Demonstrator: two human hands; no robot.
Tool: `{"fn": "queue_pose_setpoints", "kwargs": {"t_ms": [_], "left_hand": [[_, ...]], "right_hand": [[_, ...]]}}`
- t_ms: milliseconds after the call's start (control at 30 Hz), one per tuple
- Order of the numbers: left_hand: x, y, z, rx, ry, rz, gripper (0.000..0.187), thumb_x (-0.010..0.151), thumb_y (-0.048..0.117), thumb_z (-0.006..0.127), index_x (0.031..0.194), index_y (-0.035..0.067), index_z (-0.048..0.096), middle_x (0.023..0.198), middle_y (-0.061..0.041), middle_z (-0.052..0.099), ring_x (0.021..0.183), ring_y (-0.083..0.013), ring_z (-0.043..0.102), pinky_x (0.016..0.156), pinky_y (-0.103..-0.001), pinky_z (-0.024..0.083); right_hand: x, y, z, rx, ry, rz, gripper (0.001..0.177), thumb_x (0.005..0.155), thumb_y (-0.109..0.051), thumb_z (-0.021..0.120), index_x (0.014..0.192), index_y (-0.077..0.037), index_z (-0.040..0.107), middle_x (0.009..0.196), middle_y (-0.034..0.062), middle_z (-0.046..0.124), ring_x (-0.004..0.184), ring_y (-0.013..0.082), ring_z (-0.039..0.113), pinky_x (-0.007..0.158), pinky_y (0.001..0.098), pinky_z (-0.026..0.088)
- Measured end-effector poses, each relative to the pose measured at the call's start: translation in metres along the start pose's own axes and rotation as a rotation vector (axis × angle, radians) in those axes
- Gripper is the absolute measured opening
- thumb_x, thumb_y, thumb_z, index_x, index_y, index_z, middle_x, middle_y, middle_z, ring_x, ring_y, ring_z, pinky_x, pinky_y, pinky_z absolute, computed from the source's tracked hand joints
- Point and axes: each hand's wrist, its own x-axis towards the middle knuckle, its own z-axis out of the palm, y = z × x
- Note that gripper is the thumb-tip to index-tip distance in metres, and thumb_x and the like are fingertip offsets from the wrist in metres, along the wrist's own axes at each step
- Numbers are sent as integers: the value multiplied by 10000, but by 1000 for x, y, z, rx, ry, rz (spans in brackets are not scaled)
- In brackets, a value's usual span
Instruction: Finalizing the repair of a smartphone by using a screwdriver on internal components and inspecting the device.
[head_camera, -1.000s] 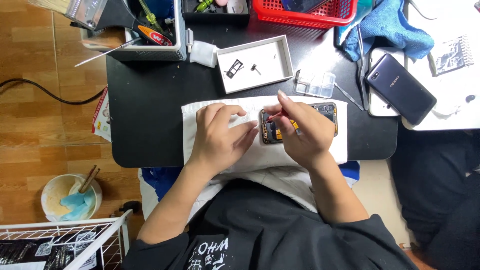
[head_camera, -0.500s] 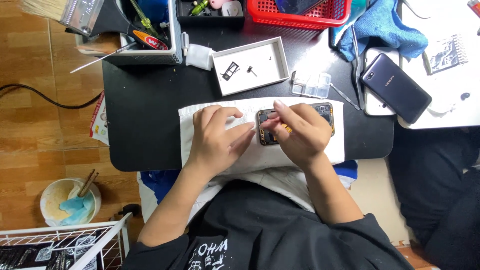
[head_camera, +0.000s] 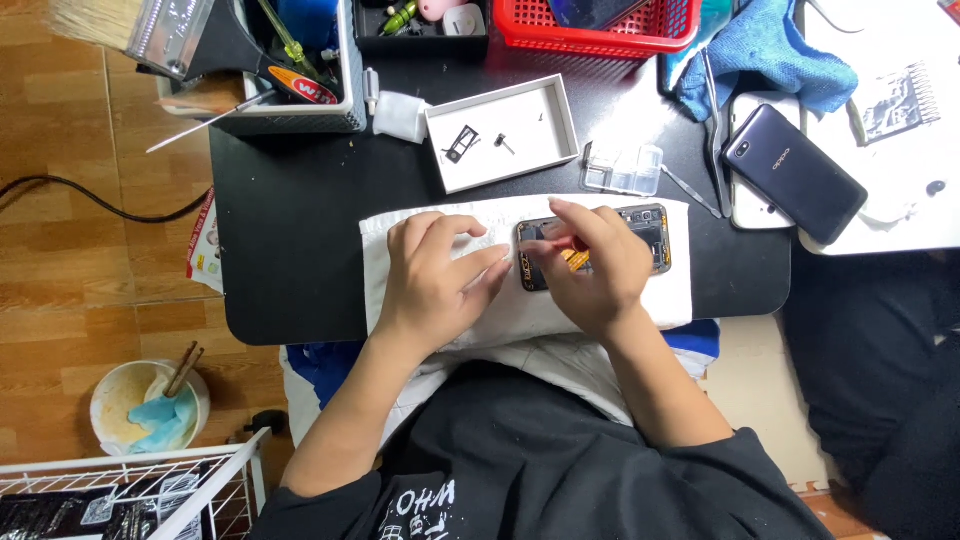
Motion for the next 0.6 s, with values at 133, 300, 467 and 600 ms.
{"fn": "queue_pose_setpoints", "kwargs": {"t_ms": [133, 300, 467, 600], "left_hand": [[3, 3, -2, -7, 6, -12, 149, 949, 351, 733, 855, 244, 778, 972, 12, 611, 1023, -212, 552, 897, -385, 385], [1, 1, 2, 14, -17, -8, 111, 917, 341, 750, 876, 241, 771, 978, 20, 616, 1020, -226, 566, 887, -388, 397], [0, 0, 2, 0, -48, -11, 91, 927, 327, 740, 925, 242, 773, 1000, 24, 625, 1033, -231, 562, 906, -389, 386], [1, -2, 1, -22, -53, -26, 92, 918, 299, 741, 971, 239, 785, 1000, 20, 634, 1017, -233, 566, 899, -386, 379]], "right_hand": [[2, -11, -7, 134, -183, 165, 265, 1042, -281, 622, 1058, -38, 726, 852, 82, 730, 694, 298, 714, 634, 391, 588], [2, -30, -10, 332, -279, 308, 202, 1024, -30, 580, 1138, -4, 744, 1048, 140, 795, 970, 387, 774, 835, 417, 620], [-5, -12, -13, 211, -26, 204, 101, 976, -99, 719, 936, -10, 695, 861, 124, 761, 797, 353, 774, 751, 410, 637], [-2, 41, -50, 349, 93, 227, 117, 1101, -33, 497, 1141, 28, 588, 911, 97, 561, 769, 205, 613, 765, 357, 526]]}}
